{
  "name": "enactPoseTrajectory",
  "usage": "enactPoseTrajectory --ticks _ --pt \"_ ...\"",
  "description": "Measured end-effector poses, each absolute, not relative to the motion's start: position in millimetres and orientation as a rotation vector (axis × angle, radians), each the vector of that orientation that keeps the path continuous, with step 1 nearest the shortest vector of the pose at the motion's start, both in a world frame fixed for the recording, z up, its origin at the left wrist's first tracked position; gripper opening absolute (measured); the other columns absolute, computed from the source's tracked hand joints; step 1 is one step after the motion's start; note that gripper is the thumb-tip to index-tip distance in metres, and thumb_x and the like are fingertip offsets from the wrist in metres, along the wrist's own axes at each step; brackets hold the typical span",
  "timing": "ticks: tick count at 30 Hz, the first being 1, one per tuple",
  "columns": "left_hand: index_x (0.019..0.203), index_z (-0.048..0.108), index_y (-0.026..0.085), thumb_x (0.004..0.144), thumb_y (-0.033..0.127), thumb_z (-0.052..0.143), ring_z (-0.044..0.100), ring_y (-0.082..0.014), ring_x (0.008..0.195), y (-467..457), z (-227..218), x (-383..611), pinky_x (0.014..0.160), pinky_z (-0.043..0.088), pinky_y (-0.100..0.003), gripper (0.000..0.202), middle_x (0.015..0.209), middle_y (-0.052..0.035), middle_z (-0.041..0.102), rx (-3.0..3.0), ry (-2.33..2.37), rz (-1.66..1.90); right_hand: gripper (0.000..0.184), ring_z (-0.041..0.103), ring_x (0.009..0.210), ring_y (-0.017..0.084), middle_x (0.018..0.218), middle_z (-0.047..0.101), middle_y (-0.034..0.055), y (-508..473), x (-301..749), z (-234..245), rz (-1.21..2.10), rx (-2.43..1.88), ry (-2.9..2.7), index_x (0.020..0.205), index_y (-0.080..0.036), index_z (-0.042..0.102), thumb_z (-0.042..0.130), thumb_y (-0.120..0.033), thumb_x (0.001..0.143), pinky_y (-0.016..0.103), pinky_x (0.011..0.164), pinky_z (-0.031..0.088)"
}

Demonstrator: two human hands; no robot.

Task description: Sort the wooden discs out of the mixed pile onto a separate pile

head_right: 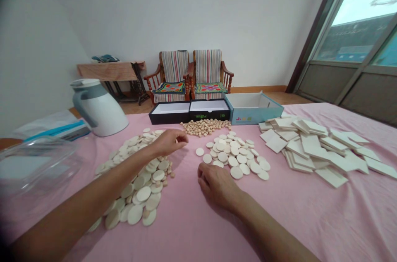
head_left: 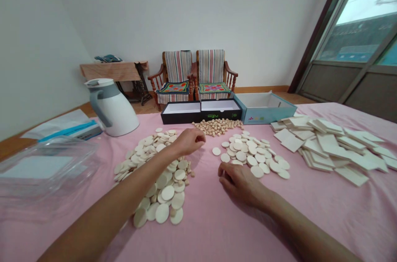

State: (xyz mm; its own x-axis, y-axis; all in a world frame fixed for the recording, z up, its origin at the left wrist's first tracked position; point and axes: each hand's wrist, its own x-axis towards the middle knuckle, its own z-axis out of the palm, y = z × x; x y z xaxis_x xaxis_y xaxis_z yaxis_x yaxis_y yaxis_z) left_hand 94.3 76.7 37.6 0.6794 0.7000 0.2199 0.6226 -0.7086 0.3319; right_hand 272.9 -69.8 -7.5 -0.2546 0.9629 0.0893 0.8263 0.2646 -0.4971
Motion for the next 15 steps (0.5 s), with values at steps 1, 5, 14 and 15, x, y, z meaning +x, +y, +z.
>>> enactPoseTrajectory --ticks 1,5,14,15 --pt "0.077 0.071 0.016 0.07 0.009 0.058 0.061 -0.0119 0.068 67.4 38.8 86.3 0.062 0.043 -0.018 0.016 0.074 -0.0003 0.069 2.672 0.928 0.345 0.012 0.05 0.068 0.012 0.076 0.06 0.0023 -69.9 272.8 -7.5 0.504 -1.636 -2.164 0.085 -0.017 0.055 0.043 -0.017 0.082 0.024 0.061 0.026" --pt "0.083 0.07 0.018 0.068 0.013 0.062 0.06 -0.0131 0.069 32.8 38.8 60.2 0.061 0.041 -0.02 0.019 0.077 -0.001 0.068 2.694 0.695 0.013 0.011 0.049 0.066 0.011 0.075 0.06 0.0016 -70.0 272.3 -7.0 0.503 -1.631 -2.168 0.085 -0.017 0.055 0.045 -0.017 0.082 0.024 0.06 0.025" --pt "0.076 0.067 0.018 0.069 0.009 0.055 0.06 -0.0156 0.07 27.5 26.5 65.4 0.064 0.041 -0.023 0.016 0.075 -0.0027 0.067 2.807 0.793 0.061 0.009 0.047 0.063 0.011 0.072 0.058 0.0006 -70.0 272.4 -7.2 0.521 -1.659 -2.153 0.085 -0.018 0.054 0.045 -0.017 0.081 0.024 0.058 0.024" --pt "0.075 0.068 0.018 0.068 0.008 0.056 0.06 -0.0149 0.068 34.5 27.3 71.0 0.062 0.041 -0.022 0.016 0.074 -0.0022 0.067 2.791 0.815 0.098 0.009 0.047 0.063 0.011 0.072 0.058 0.0005 -69.9 272.6 -7.8 0.514 -1.655 -2.153 0.085 -0.018 0.054 0.045 -0.017 0.082 0.024 0.058 0.024"
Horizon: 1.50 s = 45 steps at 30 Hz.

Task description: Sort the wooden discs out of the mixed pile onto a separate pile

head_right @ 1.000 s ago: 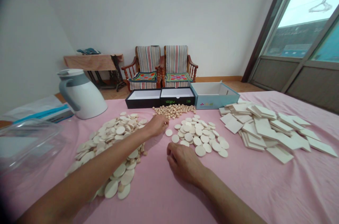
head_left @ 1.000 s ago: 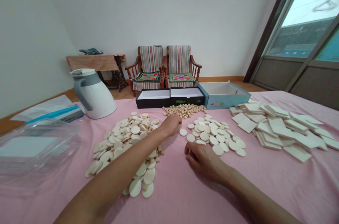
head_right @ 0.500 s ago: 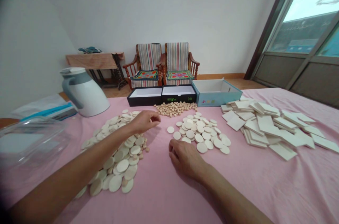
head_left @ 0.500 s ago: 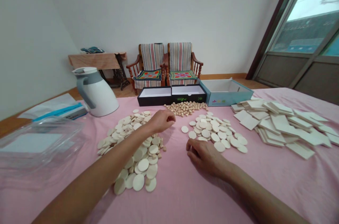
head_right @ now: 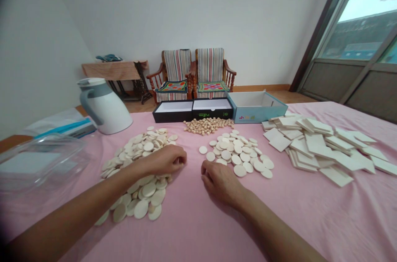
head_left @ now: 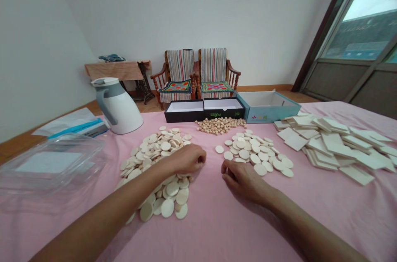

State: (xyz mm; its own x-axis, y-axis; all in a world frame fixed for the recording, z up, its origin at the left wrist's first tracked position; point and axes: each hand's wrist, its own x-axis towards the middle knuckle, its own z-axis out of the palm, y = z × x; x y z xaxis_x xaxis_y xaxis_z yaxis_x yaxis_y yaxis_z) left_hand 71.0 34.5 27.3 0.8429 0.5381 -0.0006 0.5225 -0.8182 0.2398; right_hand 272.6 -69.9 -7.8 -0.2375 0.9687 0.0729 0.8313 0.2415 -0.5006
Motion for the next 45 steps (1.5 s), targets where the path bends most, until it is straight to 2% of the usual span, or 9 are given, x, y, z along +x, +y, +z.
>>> enactPoseTrajectory --ticks 3,8,11,14,22,31,37,41,45 --pt "0.072 0.068 0.016 0.068 0.01 0.059 0.059 -0.0146 0.066 60.4 30.4 89.7 0.061 0.042 -0.022 0.011 0.07 -0.0015 0.067 2.737 1.004 0.408 0.009 0.047 0.062 0.011 0.072 0.058 0.0003 -69.5 273.0 -9.7 0.499 -1.636 -2.15 0.084 -0.018 0.054 0.045 -0.018 0.081 0.024 0.058 0.024" --pt "0.098 0.066 0.014 0.078 0.013 0.053 0.061 -0.0146 0.077 88.6 37.3 96.7 0.071 0.046 -0.024 0.024 0.095 -0.0071 0.067 2.632 1.18 0.747 0.009 0.049 0.064 0.011 0.072 0.058 0.0007 -69.2 273.1 -9.7 0.502 -1.61 -2.149 0.083 -0.018 0.054 0.044 -0.018 0.082 0.024 0.058 0.025" --pt "0.084 0.069 0.015 0.074 0.013 0.057 0.061 -0.0135 0.071 80.9 43.2 76.0 0.064 0.045 -0.021 0.016 0.081 -0.0031 0.069 2.611 1.017 0.518 0.01 0.049 0.065 0.011 0.073 0.059 0.001 -69.4 272.5 -8.0 0.509 -1.623 -2.156 0.084 -0.018 0.054 0.044 -0.017 0.082 0.024 0.059 0.025" --pt "0.088 0.07 0.018 0.069 0.012 0.059 0.061 -0.013 0.068 60.2 47.6 50.9 0.062 0.043 -0.02 0.022 0.079 -0.0016 0.069 2.671 0.83 0.117 0.01 0.048 0.064 0.011 0.073 0.059 0.0014 -69.5 272.1 -6.7 0.517 -1.648 -2.156 0.084 -0.018 0.055 0.045 -0.017 0.081 0.024 0.059 0.025" --pt "0.088 0.067 0.02 0.069 0.009 0.056 0.059 -0.02 0.089 33.5 41.7 33.9 0.081 0.043 -0.029 0.024 0.089 -0.0054 0.066 2.883 0.827 -0.018 0.012 0.048 0.064 0.011 0.073 0.059 0.0017 -69.9 272.2 -3.2 0.531 -1.645 -2.157 0.085 -0.017 0.057 0.045 -0.018 0.082 0.024 0.059 0.026" --pt "0.083 0.063 0.017 0.068 0.019 0.059 0.059 -0.021 0.08 35.9 43.3 37.7 0.07 0.043 -0.028 0.016 0.086 -0.0064 0.065 2.948 0.952 0.054 0.03 0.043 0.054 0.011 0.059 0.057 0.004 -82.0 296.6 7.2 0.499 -1.797 -2.395 0.058 -0.016 0.057 0.051 -0.03 0.083 0.026 0.052 0.021" --pt "0.09 0.066 0.015 0.069 0.013 0.058 0.061 -0.0172 0.075 45.4 41.7 87.8 0.068 0.045 -0.026 0.023 0.085 -0.0054 0.067 2.81 0.895 0.381 0.032 0.048 0.057 0.012 0.067 0.063 0.0072 -80.2 294.5 6.5 0.432 -1.872 -2.418 0.063 -0.015 0.062 0.049 -0.034 0.085 0.027 0.052 0.02" --pt "0.11 0.061 0.016 0.077 0.015 0.056 0.063 -0.0139 0.077 43.4 41.4 113.2 0.069 0.049 -0.025 0.034 0.107 -0.0079 0.066 2.604 0.732 0.699 0.034 0.048 0.057 0.011 0.068 0.065 0.0074 -79.4 293.2 6.4 0.425 -1.872 -2.438 0.065 -0.015 0.064 0.045 -0.033 0.086 0.026 0.052 0.021" --pt "0.1 0.066 0.015 0.079 0.013 0.054 0.062 -0.0148 0.079 41.6 45.4 99.8 0.07 0.048 -0.025 0.024 0.099 -0.0076 0.067 2.675 0.81 0.629 0.034 0.047 0.056 0.01 0.068 0.065 0.0076 -79.7 294.0 6.0 0.412 -1.874 -2.436 0.065 -0.015 0.063 0.045 -0.034 0.086 0.026 0.052 0.02"
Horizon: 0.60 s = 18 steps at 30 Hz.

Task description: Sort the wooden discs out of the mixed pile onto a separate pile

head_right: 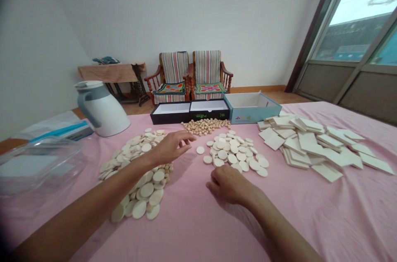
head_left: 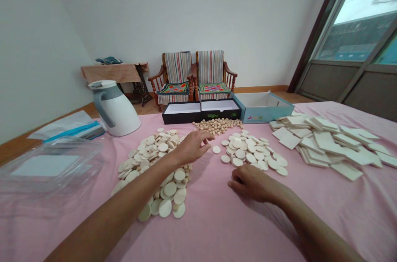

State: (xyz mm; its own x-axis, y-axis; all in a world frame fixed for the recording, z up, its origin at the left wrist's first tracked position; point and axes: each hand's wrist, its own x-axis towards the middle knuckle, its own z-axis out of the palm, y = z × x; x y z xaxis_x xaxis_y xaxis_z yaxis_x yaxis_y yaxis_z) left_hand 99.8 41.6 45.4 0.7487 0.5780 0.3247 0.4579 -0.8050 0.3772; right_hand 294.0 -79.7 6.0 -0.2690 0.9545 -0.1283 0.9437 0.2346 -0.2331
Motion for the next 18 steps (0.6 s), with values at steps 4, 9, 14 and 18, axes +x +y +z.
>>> enactPoseTrajectory --ticks 4,9,14,18 --pt "0.087 0.069 0.016 0.072 0.006 0.056 0.061 -0.0153 0.076 44.6 44.1 64.0 0.069 0.046 -0.024 0.023 0.084 -0.0043 0.069 2.812 0.825 0.19 0.036 0.046 0.056 0.01 0.067 0.064 0.0071 -80.4 293.6 5.5 0.41 -1.88 -2.427 0.064 -0.015 0.062 0.043 -0.034 0.087 0.026 0.051 0.02" --pt "0.088 0.07 0.019 0.071 0.006 0.054 0.061 -0.0189 0.086 46.0 32.5 39.2 0.077 0.044 -0.027 0.027 0.087 -0.0053 0.069 2.87 0.861 0.025 0.036 0.043 0.055 0.01 0.065 0.061 0.0058 -79.8 293.6 2.8 0.393 -1.882 -2.427 0.062 -0.015 0.06 0.043 -0.033 0.087 0.026 0.052 0.02" --pt "0.086 0.069 0.02 0.073 0.007 0.052 0.061 -0.019 0.086 46.5 25.4 40.5 0.078 0.043 -0.027 0.025 0.086 -0.005 0.068 2.888 0.819 -0.011 0.035 0.04 0.053 0.009 0.062 0.06 0.0043 -78.5 294.7 0.2 0.406 -1.872 -2.413 0.061 -0.015 0.059 0.044 -0.034 0.087 0.026 0.052 0.02" --pt "0.083 0.066 0.019 0.073 0.007 0.052 0.06 -0.0173 0.084 47.4 23.3 41.6 0.076 0.043 -0.025 0.021 0.086 -0.0046 0.067 2.887 0.817 0.05 0.035 0.039 0.052 0.008 0.062 0.06 0.0043 -78.9 294.9 0.2 0.415 -1.878 -2.402 0.06 -0.014 0.058 0.044 -0.033 0.087 0.025 0.051 0.02"
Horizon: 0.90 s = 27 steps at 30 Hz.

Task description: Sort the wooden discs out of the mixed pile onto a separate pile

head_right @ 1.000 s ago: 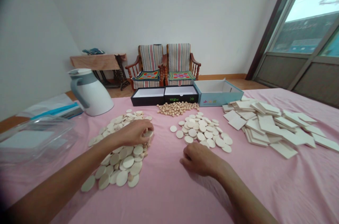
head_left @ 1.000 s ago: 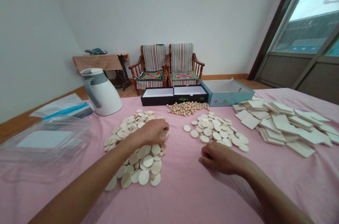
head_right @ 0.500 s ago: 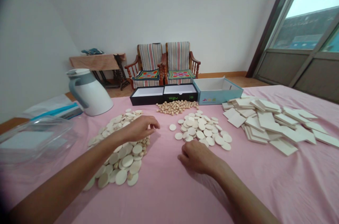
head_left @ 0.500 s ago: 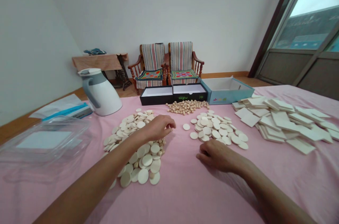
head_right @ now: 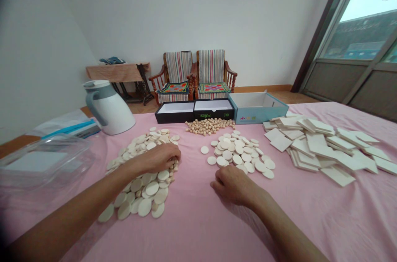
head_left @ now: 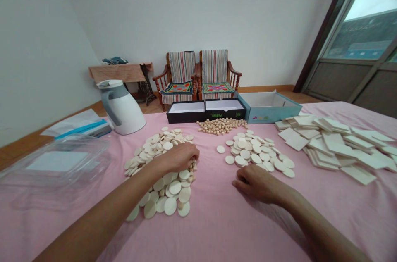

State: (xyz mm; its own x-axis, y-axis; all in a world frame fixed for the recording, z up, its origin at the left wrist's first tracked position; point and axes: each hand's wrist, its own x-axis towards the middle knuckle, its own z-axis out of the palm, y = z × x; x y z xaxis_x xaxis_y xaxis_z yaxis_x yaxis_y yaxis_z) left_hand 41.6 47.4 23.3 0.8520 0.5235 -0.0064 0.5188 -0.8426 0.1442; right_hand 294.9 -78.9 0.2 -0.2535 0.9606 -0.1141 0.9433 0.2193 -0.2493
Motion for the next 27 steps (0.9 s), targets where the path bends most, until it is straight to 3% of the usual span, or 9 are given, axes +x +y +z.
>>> enactPoseTrajectory --ticks 9,12,17,22,27 --pt "0.071 0.065 0.017 0.066 0.013 0.06 0.059 -0.0153 0.064 64.7 21.2 68.7 0.059 0.041 -0.022 0.008 0.068 -0.0013 0.066 2.704 1.089 0.297 0.035 0.044 0.056 0.01 0.065 0.062 0.0062 -78.9 291.6 4.2 0.402 -1.905 -2.399 0.063 -0.014 0.061 0.044 -0.033 0.087 0.026 0.052 0.02" --pt "0.076 0.067 0.016 0.065 0.01 0.059 0.061 -0.0154 0.066 87.4 20.8 90.1 0.059 0.043 -0.021 0.014 0.07 -0.002 0.068 2.624 1.207 0.405 0.036 0.045 0.056 0.01 0.065 0.062 0.0063 -79.5 292.2 4.0 0.396 -1.904 -2.395 0.063 -0.015 0.062 0.043 -0.033 0.087 0.026 0.052 0.02" --pt "0.104 0.064 0.012 0.08 0.014 0.048 0.065 -0.0161 0.082 111.1 24.9 107.8 0.07 0.048 -0.024 0.029 0.095 -0.0088 0.07 2.515 1.329 0.639 0.035 0.046 0.056 0.01 0.066 0.063 0.0064 -79.5 292.1 4.9 0.395 -1.914 -2.395 0.064 -0.015 0.063 0.043 -0.032 0.087 0.026 0.052 0.02" --pt "0.075 0.069 0.016 0.068 0.009 0.059 0.063 -0.0119 0.066 87.5 36.2 82.3 0.06 0.046 -0.017 0.014 0.071 0.0006 0.069 2.547 1.083 0.426 0.036 0.049 0.058 0.011 0.068 0.064 0.0073 -79.5 290.0 7.4 0.406 -1.931 -2.405 0.065 -0.015 0.063 0.042 -0.032 0.088 0.026 0.053 0.021" --pt "0.085 0.069 0.017 0.067 0.012 0.061 0.061 -0.0119 0.063 52.7 42.4 55.9 0.055 0.041 -0.018 0.021 0.073 -0.0004 0.069 2.602 0.758 -0.037 0.037 0.05 0.059 0.012 0.069 0.063 0.0073 -80.7 288.4 9.1 0.412 -1.919 -2.394 0.065 -0.014 0.062 0.041 -0.033 0.089 0.026 0.053 0.021"
